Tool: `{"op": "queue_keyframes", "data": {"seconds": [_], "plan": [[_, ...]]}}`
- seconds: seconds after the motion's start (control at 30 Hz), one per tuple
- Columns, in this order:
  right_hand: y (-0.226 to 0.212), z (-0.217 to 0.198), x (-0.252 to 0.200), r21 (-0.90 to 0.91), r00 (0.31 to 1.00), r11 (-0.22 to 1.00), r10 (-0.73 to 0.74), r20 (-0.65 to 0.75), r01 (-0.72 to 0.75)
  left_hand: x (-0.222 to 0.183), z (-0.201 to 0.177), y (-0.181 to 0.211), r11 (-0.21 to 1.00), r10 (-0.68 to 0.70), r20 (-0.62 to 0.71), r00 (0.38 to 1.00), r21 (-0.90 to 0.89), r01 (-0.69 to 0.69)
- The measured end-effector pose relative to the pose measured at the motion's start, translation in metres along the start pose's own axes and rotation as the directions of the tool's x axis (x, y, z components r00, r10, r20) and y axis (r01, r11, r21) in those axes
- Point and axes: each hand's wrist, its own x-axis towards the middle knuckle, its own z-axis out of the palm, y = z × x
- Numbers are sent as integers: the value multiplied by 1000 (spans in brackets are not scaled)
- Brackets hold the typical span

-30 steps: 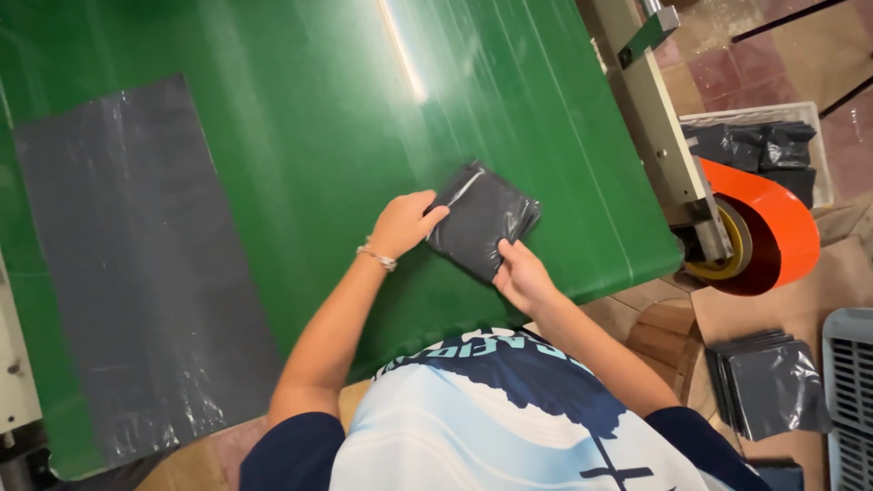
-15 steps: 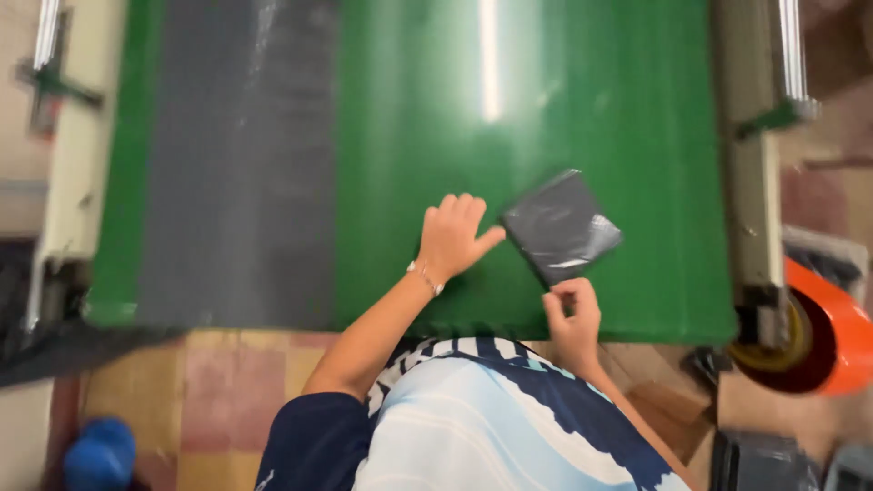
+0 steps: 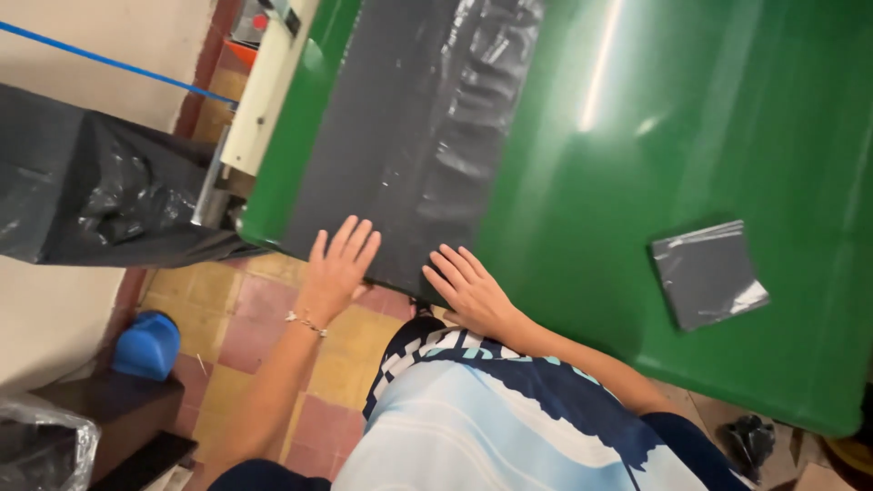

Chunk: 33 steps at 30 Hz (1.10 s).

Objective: Folding plastic bags into small rectangles as they come off a conveyor belt and stacking them.

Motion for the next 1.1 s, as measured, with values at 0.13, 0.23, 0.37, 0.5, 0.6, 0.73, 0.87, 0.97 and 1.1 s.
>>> {"op": "queue_keyframes", "data": {"seconds": [0.13,0.23,0.37,0.5,0.6,0.73,0.87,0.97,1.1], "plan": [[1,6,15,12,998,1000,19,-59,-18,-21,34,-72,999,44,-24,999,17,-44],[12,22,16,52,990,998,26,-138,-19,-21,68,-117,994,106,-86,991,15,-105],[37,33,17,182,959,945,282,-21,-273,44,30,-157,913,64,-131,989,-392,-111],[95,-11,59,564,638,525,770,4,-637,157,-44,-193,738,-46,-64,997,-675,-9],[180,-29,101,630,465,465,867,-182,-622,256,-34,-225,639,-106,-162,981,-767,-58],[285,-43,168,835,387,351,904,-184,-424,378,10,-250,520,-247,-128,961,-854,20],[387,14,180,895,284,200,955,-87,-398,465,78,-262,515,-336,-20,942,-841,166],[428,27,178,831,235,180,970,-62,-526,495,120,-270,537,-334,11,943,-819,200],[429,-10,196,676,273,249,959,-73,-693,492,115,-266,518,-341,52,939,-822,234]]}}
